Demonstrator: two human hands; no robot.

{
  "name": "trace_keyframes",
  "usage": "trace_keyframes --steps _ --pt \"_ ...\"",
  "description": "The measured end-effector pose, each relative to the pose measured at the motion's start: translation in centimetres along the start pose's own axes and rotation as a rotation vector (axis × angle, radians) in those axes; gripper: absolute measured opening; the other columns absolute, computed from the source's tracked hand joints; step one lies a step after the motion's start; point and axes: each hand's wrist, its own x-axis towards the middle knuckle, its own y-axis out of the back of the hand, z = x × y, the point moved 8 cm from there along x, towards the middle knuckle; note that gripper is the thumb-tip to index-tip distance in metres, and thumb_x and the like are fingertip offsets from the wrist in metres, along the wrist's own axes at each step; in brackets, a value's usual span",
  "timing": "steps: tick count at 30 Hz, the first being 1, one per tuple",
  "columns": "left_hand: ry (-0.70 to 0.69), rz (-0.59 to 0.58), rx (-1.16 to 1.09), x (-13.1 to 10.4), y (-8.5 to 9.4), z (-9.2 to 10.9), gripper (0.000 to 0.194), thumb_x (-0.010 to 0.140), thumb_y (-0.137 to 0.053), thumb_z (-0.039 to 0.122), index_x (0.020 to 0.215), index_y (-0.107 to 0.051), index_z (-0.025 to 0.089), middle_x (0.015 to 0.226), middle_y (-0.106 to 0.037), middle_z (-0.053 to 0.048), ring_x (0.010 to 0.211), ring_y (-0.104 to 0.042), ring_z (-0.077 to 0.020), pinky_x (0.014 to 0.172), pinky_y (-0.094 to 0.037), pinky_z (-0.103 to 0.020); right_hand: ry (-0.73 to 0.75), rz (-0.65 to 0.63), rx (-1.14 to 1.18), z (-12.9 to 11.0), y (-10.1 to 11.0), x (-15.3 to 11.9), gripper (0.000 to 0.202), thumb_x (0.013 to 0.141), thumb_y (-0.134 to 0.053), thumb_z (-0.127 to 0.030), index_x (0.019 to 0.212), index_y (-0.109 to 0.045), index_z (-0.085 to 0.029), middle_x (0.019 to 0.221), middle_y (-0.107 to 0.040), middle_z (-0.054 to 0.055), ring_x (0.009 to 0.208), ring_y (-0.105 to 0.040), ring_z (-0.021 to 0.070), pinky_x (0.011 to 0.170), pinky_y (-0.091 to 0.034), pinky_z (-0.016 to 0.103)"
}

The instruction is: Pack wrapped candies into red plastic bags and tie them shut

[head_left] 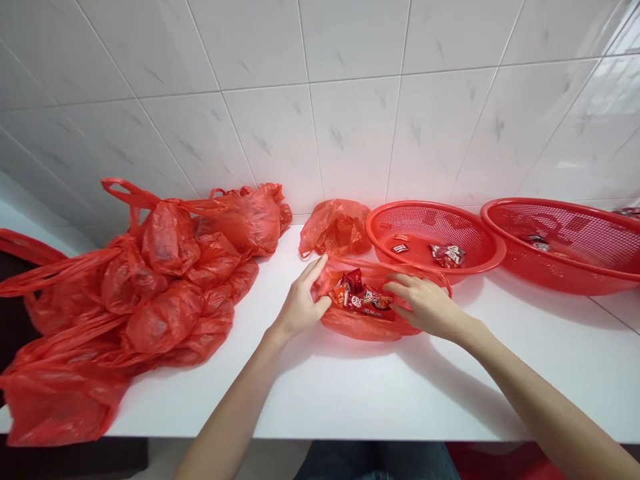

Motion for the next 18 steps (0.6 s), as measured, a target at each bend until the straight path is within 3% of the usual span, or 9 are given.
trace_keyframes --steps 4,8,11,14,18 --pt "-0.026 -0.028 0.047 -0.1 1.1 0.3 0.085 0.068 -0.054 0.011 0.152 -0.047 0.019 0.156 -0.049 -0.006 0.146 -0.042 -0.0275 0.126 -0.028 -0.045 0.144 0.439 0.018 0.2 3.3 -3.6 0.025 0.099 -0.049 -0.022 0.114 -0.069 -0.024 0.125 -0.068 0.014 0.112 -0.066 0.0301 0.093 -0.056 0.05" --pt "-0.019 -0.063 0.081 -0.1 2.7 0.1 0.075 0.067 -0.054 0.014 0.142 -0.06 0.021 0.146 -0.06 -0.006 0.135 -0.054 -0.0287 0.121 -0.037 -0.046 0.076 0.721 -0.052 1.1 4.0 -6.6 0.031 0.097 -0.058 -0.024 0.127 -0.062 -0.027 0.121 -0.067 0.015 0.107 -0.067 0.0313 0.088 -0.057 0.051" --pt "-0.023 -0.152 0.128 -0.2 3.5 0.0 0.065 0.068 -0.053 0.015 0.131 -0.069 0.022 0.136 -0.066 -0.006 0.125 -0.061 -0.0268 0.113 -0.045 -0.041 -0.018 0.87 -0.063 1.6 3.6 -7.9 0.036 0.095 -0.062 -0.024 0.131 -0.06 -0.029 0.111 -0.066 0.013 0.098 -0.068 0.0288 0.085 -0.058 0.047" --pt "0.042 -0.289 0.199 -0.7 3.6 -1.1 0.06 0.071 -0.054 0.019 0.127 -0.072 0.026 0.124 -0.069 -0.006 0.111 -0.066 -0.0246 0.101 -0.052 -0.037 -0.041 0.81 0.065 1.7 2.5 -7.5 0.042 0.098 -0.06 -0.029 0.14 -0.054 -0.029 0.104 -0.066 0.01 0.079 -0.068 0.022 0.072 -0.06 0.037" --pt "0.168 -0.358 0.301 -1.1 3.6 -2.8 0.044 0.076 -0.063 0.034 0.117 -0.077 0.028 0.12 -0.07 -0.009 0.119 -0.062 -0.0307 0.102 -0.05 -0.04 0.007 0.493 0.189 1.1 -0.2 -5.5 0.051 0.103 -0.048 -0.038 0.153 -0.041 -0.026 0.102 -0.07 0.01 0.073 -0.069 0.021 0.062 -0.06 0.033"
